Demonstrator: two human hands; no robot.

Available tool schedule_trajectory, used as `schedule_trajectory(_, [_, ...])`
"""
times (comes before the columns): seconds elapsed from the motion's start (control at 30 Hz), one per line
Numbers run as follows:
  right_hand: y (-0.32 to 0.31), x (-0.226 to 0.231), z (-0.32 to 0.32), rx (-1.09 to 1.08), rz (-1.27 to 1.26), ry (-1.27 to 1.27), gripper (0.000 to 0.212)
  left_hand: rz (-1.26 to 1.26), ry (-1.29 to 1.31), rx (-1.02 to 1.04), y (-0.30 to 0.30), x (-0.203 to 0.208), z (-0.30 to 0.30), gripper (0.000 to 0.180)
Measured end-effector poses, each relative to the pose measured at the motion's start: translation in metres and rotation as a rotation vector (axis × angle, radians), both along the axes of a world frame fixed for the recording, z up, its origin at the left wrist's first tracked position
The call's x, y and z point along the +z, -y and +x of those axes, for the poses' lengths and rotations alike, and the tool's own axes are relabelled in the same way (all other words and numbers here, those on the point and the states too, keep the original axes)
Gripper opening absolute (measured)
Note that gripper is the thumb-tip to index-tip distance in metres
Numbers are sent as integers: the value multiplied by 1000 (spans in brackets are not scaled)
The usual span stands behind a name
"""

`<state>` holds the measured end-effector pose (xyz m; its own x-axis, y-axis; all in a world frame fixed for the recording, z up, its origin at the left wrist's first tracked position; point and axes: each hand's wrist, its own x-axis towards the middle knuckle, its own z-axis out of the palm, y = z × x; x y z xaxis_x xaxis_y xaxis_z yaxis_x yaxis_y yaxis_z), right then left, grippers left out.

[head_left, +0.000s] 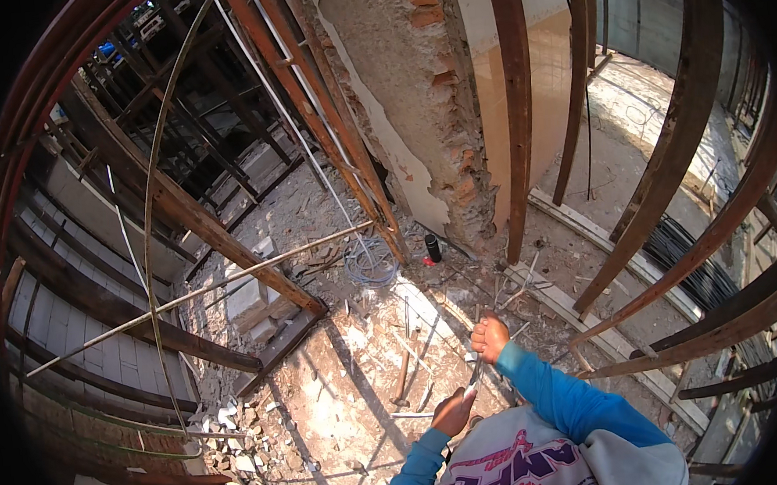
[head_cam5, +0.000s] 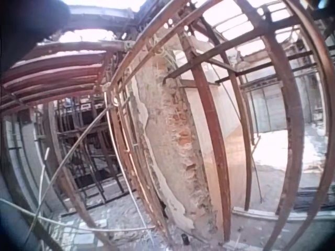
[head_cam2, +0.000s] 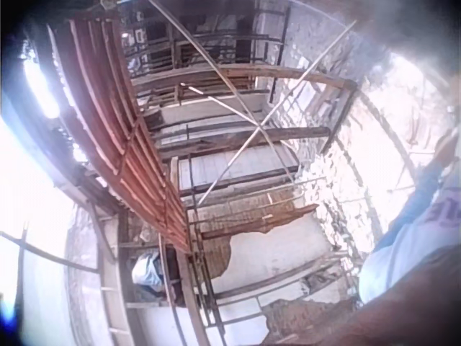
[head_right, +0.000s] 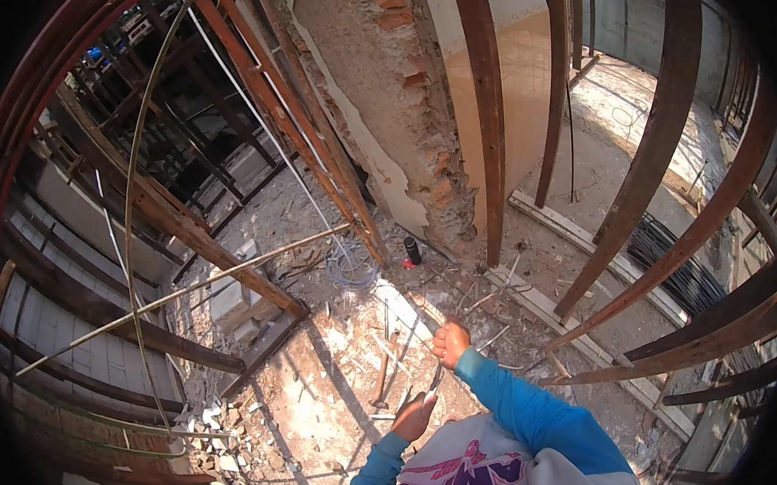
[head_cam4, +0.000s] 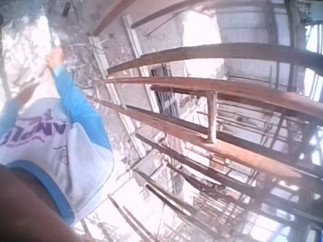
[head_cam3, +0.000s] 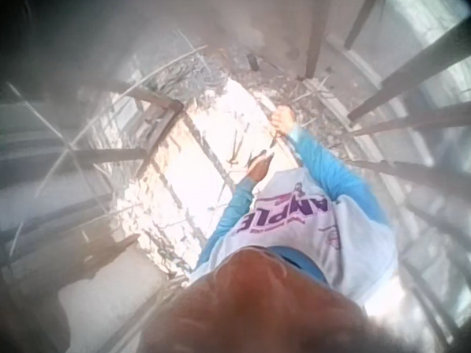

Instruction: The person coils a length of white electrical wire into a circular loop, holding one end and wrapping the rest around their hand before securing the coil.

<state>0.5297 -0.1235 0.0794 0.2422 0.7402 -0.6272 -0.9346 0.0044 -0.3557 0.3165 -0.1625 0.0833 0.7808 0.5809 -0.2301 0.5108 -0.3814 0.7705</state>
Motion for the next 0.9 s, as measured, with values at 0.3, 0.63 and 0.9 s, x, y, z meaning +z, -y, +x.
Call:
schedule_trajectory(0.3, [-46, -17, 60, -80, 64, -78, 39, 17, -301, 70, -24, 44, 26, 51])
schedule_trajectory(0.63, [-48, 0, 129, 60, 101, -106, 42, -100, -129, -13, -4, 57, 28, 50])
schedule_trajectory(0.9, [-62, 13, 107, 51, -103, 161, 34, -5, -246, 168, -46, 86, 11, 49])
